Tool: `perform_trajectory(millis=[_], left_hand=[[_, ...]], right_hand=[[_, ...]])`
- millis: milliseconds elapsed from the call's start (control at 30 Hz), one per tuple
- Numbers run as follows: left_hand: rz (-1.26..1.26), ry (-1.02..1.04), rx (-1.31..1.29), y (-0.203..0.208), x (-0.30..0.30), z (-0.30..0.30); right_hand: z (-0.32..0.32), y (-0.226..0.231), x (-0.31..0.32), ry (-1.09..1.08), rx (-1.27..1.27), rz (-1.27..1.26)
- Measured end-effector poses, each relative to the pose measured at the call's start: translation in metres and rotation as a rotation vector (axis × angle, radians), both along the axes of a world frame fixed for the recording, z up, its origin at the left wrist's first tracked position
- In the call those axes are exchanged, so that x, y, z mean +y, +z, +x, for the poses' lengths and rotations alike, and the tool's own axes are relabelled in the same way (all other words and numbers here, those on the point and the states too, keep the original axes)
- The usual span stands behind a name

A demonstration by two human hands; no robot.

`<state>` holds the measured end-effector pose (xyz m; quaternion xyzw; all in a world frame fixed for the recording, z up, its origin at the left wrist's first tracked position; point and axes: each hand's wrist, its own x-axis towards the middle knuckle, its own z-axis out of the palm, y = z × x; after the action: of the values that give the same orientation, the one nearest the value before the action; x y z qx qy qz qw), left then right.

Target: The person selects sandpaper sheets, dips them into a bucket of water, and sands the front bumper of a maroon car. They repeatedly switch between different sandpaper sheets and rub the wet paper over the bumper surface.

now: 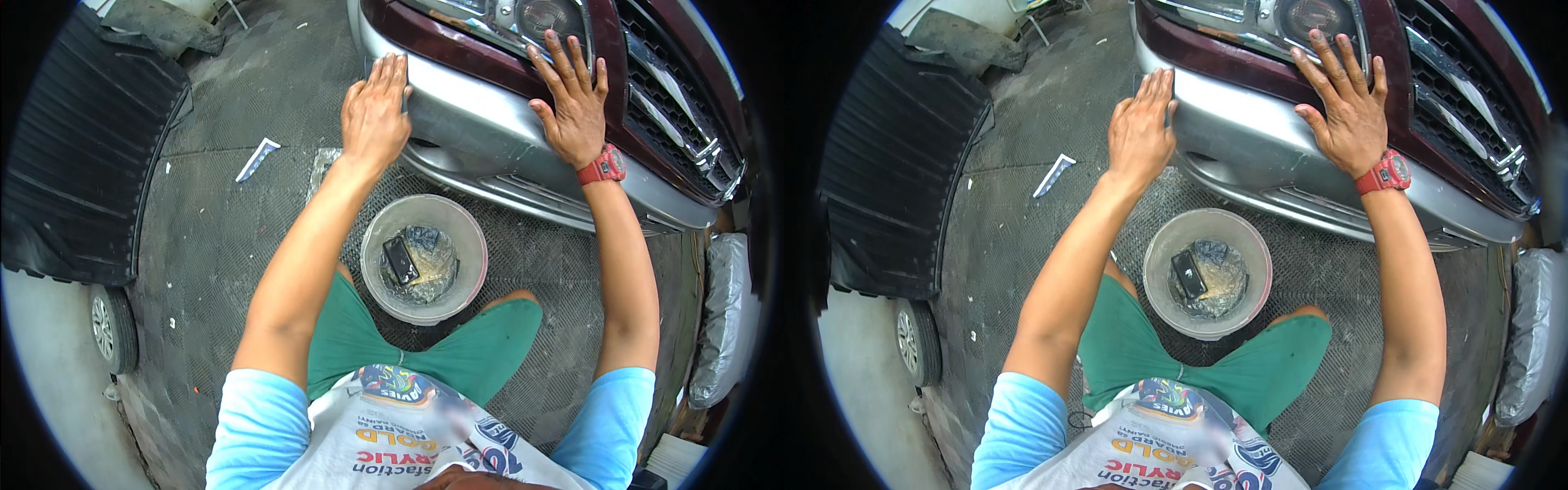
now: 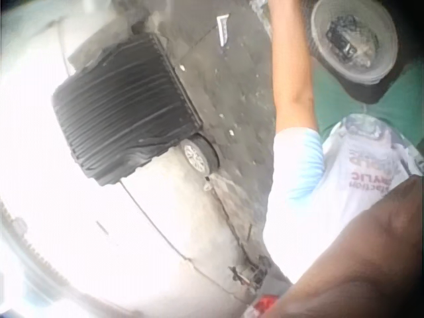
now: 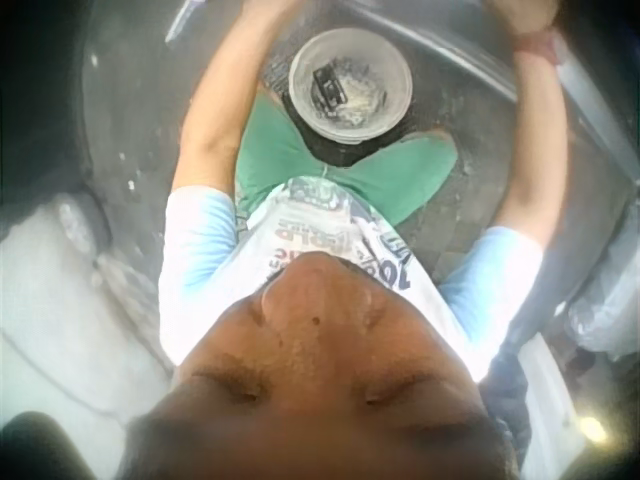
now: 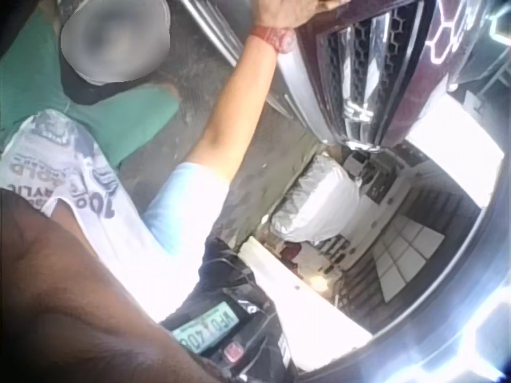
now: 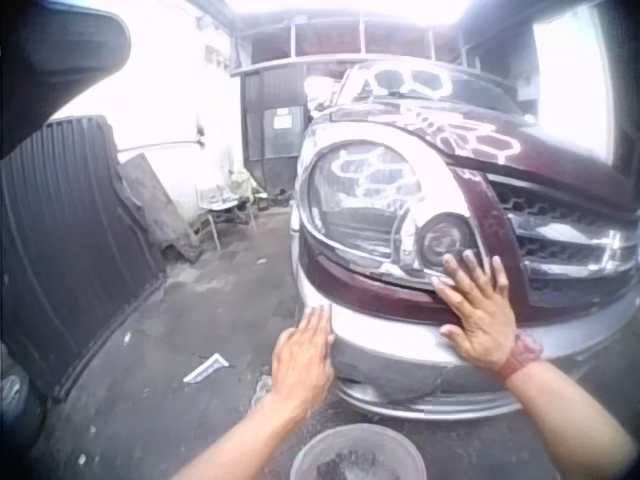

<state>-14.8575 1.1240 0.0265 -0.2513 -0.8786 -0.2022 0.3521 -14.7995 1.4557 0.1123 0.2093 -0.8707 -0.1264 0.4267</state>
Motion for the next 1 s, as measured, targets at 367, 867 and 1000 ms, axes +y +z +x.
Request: perform_trajectory(millis=[367,867,1000], left_hand=[[0.770,0.108,-0.241,-0.032,0.118,0.012],[1.279,-0.110,-0.522,-0.036,0.059,-0.046],[1.159,-0.100,-0.417,-0.065,0.100,0.020]], right_hand=[[0.002,0.003,0.002,0.029,0.018,0.024],[-0.009,-0.003,-0.004,0.106,0.047,0.005],[-0.007,-0.007,-0.006,0.147,0.085,0.054]])
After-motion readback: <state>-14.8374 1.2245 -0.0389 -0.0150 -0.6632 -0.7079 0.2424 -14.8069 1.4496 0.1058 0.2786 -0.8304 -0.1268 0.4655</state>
